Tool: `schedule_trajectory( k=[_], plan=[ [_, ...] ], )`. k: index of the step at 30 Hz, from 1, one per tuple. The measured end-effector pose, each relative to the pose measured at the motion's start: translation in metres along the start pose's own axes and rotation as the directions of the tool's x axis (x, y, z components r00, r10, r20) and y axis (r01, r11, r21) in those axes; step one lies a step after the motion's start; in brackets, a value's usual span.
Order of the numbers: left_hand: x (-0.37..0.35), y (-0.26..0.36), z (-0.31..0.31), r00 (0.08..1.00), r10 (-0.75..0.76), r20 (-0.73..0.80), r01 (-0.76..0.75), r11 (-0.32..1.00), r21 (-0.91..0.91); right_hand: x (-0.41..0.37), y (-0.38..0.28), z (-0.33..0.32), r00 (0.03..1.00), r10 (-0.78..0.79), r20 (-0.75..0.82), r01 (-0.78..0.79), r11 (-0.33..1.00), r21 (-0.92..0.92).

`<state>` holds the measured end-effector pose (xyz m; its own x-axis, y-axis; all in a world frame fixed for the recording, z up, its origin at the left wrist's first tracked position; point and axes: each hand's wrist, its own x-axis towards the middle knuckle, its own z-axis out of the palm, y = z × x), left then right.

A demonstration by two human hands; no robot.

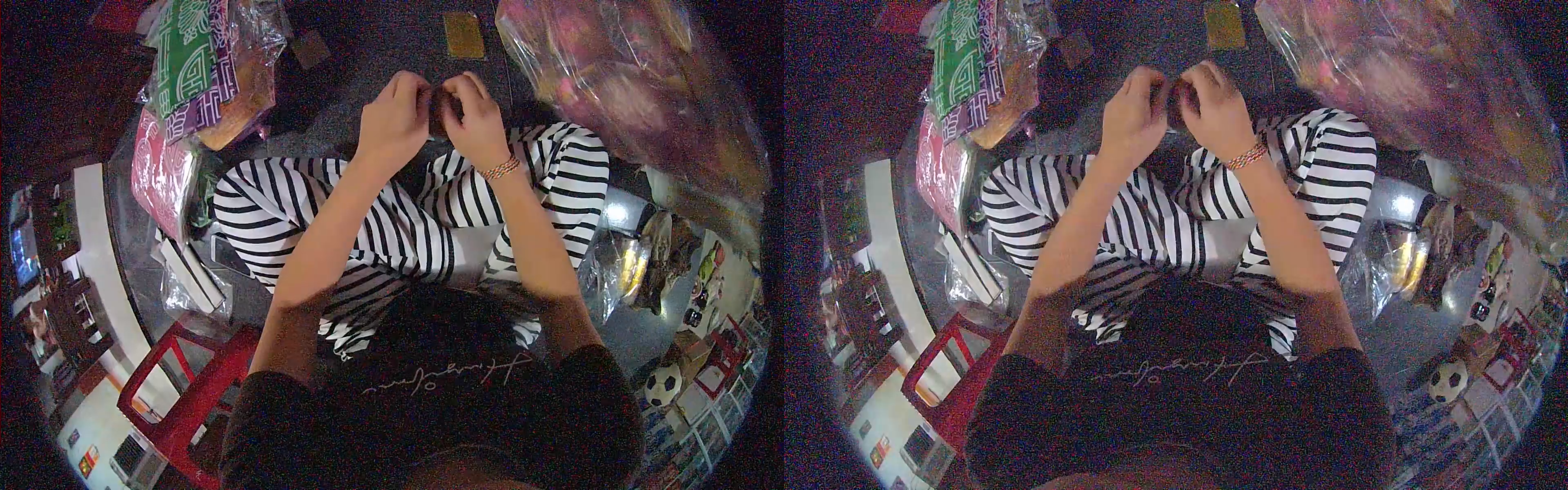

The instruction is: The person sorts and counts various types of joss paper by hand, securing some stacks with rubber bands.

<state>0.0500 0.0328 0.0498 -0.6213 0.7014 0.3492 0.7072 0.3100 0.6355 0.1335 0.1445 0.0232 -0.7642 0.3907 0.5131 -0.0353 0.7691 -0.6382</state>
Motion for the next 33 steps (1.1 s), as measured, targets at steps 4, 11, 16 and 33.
schedule_trajectory(
  k=[4,11,16,33],
  plan=[
    [-0.006,0.013,-0.003,0.995,-0.057,0.077,0.059,0.998,-0.022,0.0,0.011,0.0,0.975,0.179,-0.129,-0.166,0.98,0.107],
    [-0.002,-0.01,0.014,0.997,-0.069,-0.045,0.066,0.995,-0.077,-0.002,0.037,0.002,0.828,0.561,-0.026,-0.507,0.767,0.394],
    [-0.002,-0.019,0.013,0.989,-0.144,0.022,0.146,0.979,-0.145,0.005,0.014,-0.001,0.826,0.559,0.076,-0.543,0.751,0.375],
    [-0.017,-0.056,0.038,0.521,-0.272,0.809,0.821,-0.101,-0.563,0.001,-0.002,-0.025,0.784,0.105,0.611,-0.435,0.796,0.421]
  ],
)
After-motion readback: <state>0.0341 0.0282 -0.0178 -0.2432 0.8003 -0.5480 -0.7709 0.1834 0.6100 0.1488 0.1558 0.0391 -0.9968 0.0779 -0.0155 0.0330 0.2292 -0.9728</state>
